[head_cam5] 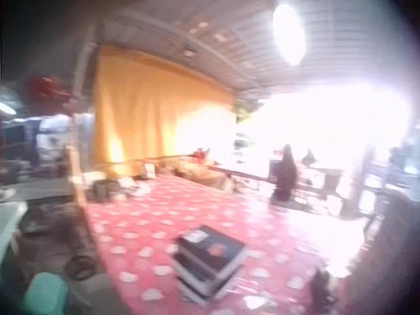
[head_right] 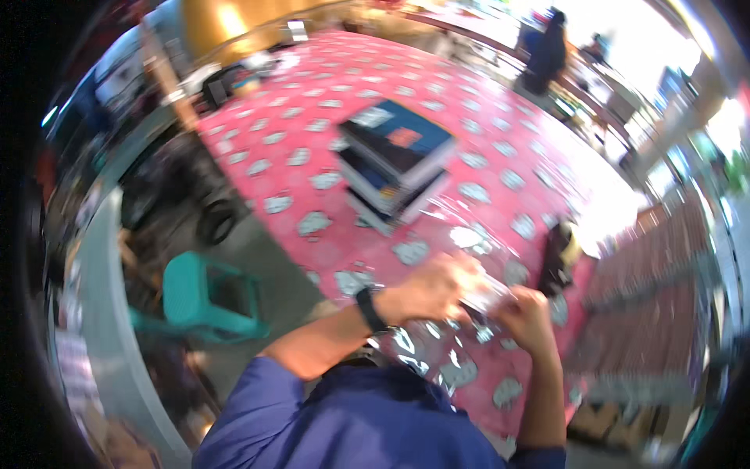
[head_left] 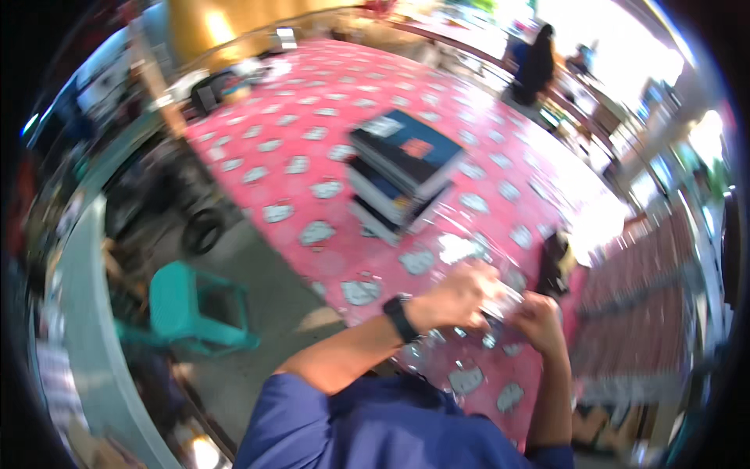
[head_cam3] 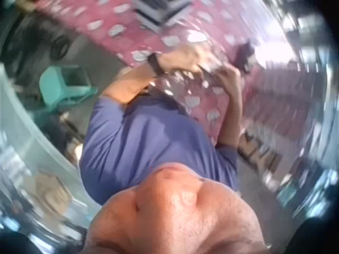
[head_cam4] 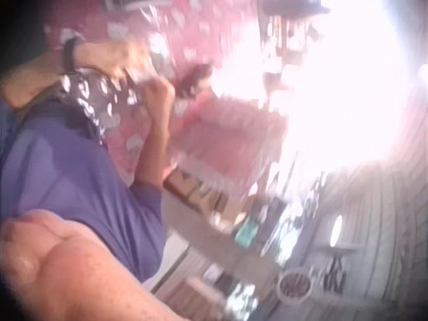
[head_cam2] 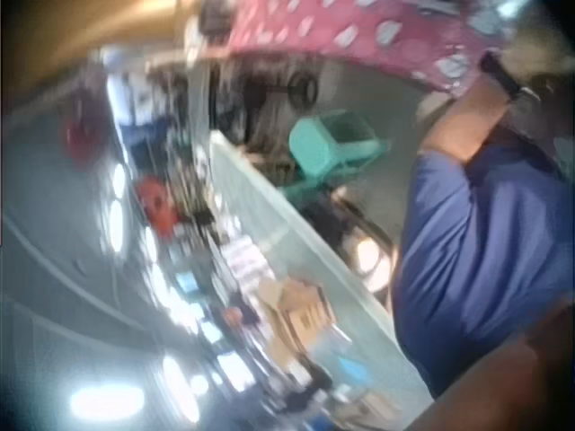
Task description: The person places notebooks into plastic bags, folds the bags, and seals them using a tape dispenser.
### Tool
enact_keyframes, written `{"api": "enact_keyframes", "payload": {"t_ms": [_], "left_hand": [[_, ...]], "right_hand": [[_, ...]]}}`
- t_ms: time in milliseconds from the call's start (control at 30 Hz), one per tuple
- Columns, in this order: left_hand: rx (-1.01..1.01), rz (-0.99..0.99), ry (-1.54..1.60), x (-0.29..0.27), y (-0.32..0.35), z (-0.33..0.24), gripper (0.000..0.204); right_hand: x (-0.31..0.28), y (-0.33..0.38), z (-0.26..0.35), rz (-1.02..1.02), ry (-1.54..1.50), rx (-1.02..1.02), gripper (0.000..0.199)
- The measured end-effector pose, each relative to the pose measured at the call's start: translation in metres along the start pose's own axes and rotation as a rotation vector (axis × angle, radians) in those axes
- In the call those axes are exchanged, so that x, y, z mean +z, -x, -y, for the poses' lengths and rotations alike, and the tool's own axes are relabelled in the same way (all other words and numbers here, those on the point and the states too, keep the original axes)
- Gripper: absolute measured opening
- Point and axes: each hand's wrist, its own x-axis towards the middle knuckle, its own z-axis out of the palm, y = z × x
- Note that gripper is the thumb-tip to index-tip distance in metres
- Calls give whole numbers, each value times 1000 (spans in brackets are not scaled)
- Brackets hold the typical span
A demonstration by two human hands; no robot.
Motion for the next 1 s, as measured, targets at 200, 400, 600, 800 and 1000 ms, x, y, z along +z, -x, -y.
{"api": "enact_keyframes", "payload": {"t_ms": [200,400,600,800,1000], "left_hand": [[6,-75,303,26,-21,-2,13],[-83,6,-54,15,-36,3,56],[-391,55,585,36,-43,21,30],[-362,-155,458,51,-28,17,18],[-348,-304,493,52,-25,10,14]], "right_hand": [[-6,23,-5,-145,15,91,29],[-17,12,-13,60,7,342,38],[-21,-26,-62,313,-586,452,26],[-4,-29,-88,255,-779,618,29],[-35,16,-207,-899,-145,552,25]]}}
